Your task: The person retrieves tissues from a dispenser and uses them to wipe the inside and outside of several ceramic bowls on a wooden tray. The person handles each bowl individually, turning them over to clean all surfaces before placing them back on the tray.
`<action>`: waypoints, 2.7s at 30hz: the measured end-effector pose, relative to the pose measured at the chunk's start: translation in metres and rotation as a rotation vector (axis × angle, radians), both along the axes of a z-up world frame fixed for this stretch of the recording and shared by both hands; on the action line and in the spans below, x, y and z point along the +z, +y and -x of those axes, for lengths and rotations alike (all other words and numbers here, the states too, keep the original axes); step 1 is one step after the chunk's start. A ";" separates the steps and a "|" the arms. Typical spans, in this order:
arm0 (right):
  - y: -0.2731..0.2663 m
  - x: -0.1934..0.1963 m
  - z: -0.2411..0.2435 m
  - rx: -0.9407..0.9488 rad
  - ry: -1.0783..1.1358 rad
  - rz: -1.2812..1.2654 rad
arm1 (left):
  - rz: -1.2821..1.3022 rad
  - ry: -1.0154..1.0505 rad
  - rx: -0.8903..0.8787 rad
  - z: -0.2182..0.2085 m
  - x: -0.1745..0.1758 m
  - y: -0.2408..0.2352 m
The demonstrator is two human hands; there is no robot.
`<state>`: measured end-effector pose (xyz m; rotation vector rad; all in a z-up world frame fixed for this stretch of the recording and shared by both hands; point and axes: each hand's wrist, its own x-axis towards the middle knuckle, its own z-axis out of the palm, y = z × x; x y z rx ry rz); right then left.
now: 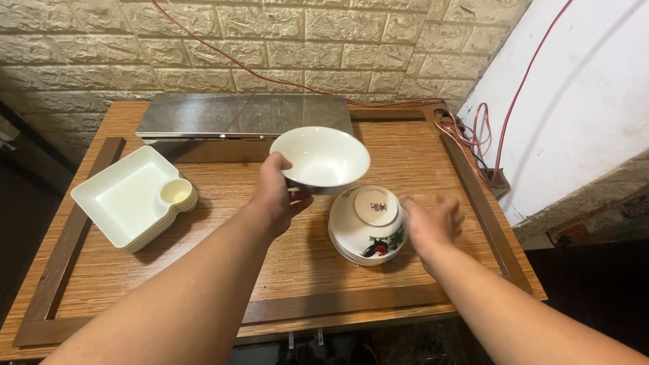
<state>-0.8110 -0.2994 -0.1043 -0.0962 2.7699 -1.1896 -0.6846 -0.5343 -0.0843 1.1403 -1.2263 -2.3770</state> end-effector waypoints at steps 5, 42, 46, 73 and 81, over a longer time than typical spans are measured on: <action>0.018 -0.018 -0.004 0.029 -0.543 0.155 | 0.020 -0.057 0.050 -0.013 0.004 0.011; 0.000 -0.011 0.017 0.131 -0.686 0.072 | -0.047 -0.035 0.306 -0.023 -0.037 0.005; 0.001 -0.015 0.015 0.084 -0.749 0.118 | -0.054 -0.064 0.269 -0.025 -0.029 0.011; -0.037 0.026 0.000 -0.006 -0.750 0.584 | -0.146 -0.034 0.278 -0.088 -0.037 -0.002; -0.031 0.005 -0.013 -0.060 -0.675 0.672 | -0.108 -0.045 0.379 -0.106 -0.101 -0.016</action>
